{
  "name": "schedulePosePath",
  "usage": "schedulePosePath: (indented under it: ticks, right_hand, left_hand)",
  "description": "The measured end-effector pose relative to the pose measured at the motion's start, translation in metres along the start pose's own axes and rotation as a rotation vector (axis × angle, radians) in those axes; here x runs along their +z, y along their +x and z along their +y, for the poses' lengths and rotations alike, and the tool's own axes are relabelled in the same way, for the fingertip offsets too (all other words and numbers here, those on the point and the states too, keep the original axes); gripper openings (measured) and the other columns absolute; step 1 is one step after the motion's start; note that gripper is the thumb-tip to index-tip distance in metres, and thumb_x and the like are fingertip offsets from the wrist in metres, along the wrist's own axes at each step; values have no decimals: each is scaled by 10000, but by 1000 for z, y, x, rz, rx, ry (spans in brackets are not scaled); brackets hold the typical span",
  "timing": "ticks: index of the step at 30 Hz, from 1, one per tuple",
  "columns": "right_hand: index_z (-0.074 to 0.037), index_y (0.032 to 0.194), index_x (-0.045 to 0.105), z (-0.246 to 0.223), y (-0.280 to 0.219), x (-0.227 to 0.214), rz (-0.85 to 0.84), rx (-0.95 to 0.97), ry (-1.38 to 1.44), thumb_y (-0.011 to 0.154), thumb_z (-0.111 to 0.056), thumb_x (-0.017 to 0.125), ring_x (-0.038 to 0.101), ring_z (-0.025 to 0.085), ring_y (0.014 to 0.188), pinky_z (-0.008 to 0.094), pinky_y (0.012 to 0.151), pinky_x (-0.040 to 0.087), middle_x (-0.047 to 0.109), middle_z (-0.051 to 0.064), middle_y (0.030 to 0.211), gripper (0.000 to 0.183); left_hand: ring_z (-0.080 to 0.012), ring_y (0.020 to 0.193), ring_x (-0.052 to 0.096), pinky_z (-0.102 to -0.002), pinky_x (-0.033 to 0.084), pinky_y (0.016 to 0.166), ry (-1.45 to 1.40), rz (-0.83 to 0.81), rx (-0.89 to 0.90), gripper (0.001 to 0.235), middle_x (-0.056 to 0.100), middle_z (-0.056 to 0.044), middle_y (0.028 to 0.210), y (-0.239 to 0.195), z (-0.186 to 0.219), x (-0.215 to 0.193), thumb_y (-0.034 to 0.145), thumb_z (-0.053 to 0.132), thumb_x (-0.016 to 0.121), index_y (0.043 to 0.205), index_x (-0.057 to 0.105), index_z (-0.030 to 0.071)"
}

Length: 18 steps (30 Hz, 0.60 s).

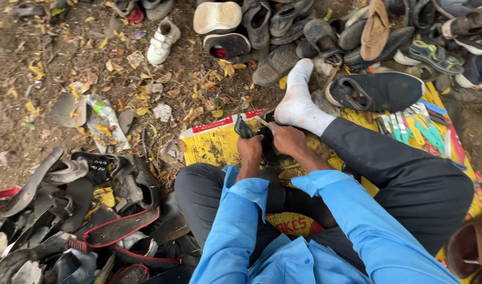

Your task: The person sits on the ground and uses a knife to scrape and clean the sole of a black shoe. They repeatedly scrape the sole and occasionally pick up other shoes from the surrounding pile.

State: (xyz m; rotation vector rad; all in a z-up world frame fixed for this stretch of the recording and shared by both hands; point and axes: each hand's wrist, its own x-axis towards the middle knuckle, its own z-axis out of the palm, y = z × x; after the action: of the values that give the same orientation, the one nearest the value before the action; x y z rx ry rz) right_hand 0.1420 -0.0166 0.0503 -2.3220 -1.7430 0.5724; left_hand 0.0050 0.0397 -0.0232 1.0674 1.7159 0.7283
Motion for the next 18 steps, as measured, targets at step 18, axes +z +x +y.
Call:
schedulePosePath:
  ticks: [18]
  right_hand:
    - [-100, 1411, 560, 2, -30, -1, 37, -215, 13, 908, -170, 526, 697, 445, 708, 569, 624, 528, 711, 238, 772, 509]
  left_hand:
    - [-389, 903, 727, -464, 548, 837, -66, 142, 158, 382, 765, -191, 942, -37, 30, -19, 679, 132, 805, 1031, 707, 21]
